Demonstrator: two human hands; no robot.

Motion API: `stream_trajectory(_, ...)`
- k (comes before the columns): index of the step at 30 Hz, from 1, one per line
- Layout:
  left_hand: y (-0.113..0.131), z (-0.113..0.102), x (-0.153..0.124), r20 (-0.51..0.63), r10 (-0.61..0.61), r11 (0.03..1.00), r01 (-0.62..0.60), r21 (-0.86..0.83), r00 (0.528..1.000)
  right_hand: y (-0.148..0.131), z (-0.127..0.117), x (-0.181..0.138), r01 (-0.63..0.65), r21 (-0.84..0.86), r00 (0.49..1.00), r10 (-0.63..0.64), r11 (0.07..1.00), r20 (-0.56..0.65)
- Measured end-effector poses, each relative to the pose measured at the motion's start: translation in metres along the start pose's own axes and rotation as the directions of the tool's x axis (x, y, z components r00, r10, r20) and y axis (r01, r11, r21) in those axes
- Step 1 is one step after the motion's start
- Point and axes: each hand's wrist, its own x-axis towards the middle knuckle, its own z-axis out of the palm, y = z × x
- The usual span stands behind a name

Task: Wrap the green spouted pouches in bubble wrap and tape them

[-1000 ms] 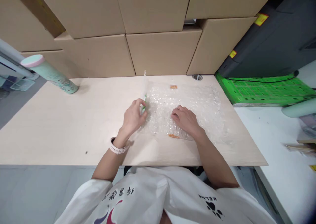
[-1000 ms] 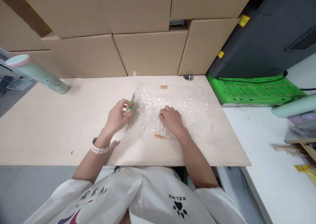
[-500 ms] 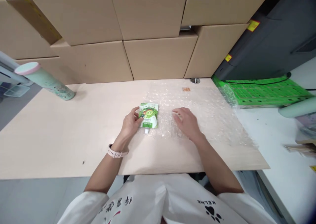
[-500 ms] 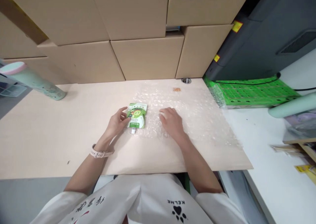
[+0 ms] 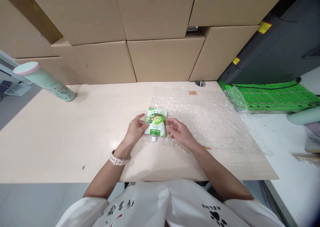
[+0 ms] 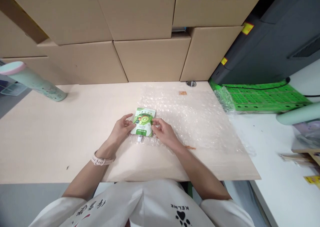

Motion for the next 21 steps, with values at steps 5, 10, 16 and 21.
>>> stream_trajectory(5,0.006,-0.005,0.003,0.114,-0.172,0.973,0.187,-0.138,0.978,-0.003,0.000,-0.005,0.135,-0.242,0.990,-0.139,0.961,0.001)
stream_trajectory(10,0.015,-0.004,-0.002,0.246,-0.152,0.964,0.198,-0.176,0.957,-0.001,0.000,-0.006,0.245,-0.252,0.969,-0.231,0.936,0.084)
stream_trajectory(16,0.018,0.010,-0.018,0.375,0.053,0.952,0.066,-0.298,0.926,-0.013,0.002,-0.013,0.329,-0.159,0.918,-0.275,0.931,0.287)
stream_trajectory(21,0.015,0.023,-0.031,0.431,0.228,0.969,-0.162,-0.186,0.873,-0.005,-0.005,-0.006,0.238,-0.080,0.939,-0.208,0.968,0.275)
